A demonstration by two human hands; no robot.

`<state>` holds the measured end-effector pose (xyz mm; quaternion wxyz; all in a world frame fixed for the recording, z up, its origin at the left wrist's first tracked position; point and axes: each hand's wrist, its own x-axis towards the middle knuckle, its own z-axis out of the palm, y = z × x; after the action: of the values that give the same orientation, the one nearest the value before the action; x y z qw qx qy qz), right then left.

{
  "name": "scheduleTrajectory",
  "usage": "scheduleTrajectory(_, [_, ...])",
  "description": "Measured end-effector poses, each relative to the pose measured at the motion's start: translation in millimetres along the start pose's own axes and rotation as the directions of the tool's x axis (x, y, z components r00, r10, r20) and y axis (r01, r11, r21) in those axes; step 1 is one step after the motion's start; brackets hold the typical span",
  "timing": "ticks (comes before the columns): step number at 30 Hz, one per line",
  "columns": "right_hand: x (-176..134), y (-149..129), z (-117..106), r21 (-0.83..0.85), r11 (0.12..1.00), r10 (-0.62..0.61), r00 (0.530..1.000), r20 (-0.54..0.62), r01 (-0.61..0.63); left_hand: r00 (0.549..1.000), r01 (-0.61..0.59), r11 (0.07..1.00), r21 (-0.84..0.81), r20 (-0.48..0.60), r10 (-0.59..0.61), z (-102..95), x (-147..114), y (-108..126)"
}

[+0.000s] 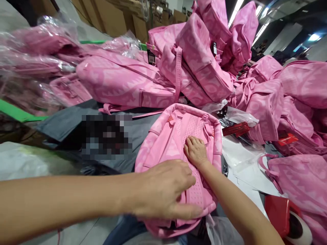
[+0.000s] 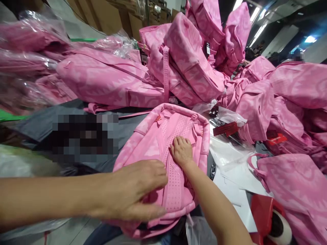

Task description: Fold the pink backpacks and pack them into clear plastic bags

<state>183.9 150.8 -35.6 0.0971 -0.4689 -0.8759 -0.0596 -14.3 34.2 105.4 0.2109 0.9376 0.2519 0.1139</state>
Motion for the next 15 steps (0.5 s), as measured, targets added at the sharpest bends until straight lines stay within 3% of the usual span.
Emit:
scheduleTrajectory(2, [-0.9,-1.3,-0.3,0.007,1.0,-0.003,1.0,-0.027,0.003,0.998,-0.028,0.978,0.208,-0.053,0.039,8.7,-10.9,19.6])
scheduleTrajectory(4, [-1.3,-1.7,1.0,0.021,1.0,-0.006,0.999,-0.052,0.007,0.982,-0.091,0.93,0.356,-0.123,0.143,24.2,-10.7,20.1])
scheduleTrajectory(7, [-0.9,0.1,6.2,0.054,0.998,-0.014,0.996,-0.094,0.019,0.938,-0.176,0.916,0.361,-0.219,0.267,52.6,8.4,-14.2])
scheduleTrajectory(9, [1.4,3.7,11.3,0.083,0.996,-0.01,0.991,-0.137,0.021,0.932,-0.291,0.927,0.239,-0.15,0.331,71.2,24.9,-47.4])
scheduleTrajectory(12, [7.3,11.4,12.2,0.148,0.989,0.026,0.971,-0.238,0.009,0.946,-0.227,0.966,0.126,-0.207,0.25,93.5,36.8,-83.0])
scheduleTrajectory(15, [6.5,13.7,-11.2,0.239,0.971,0.078,0.928,-0.363,0.012,0.948,-0.06,0.976,0.208,-0.295,0.121,106.8,36.4,-92.5])
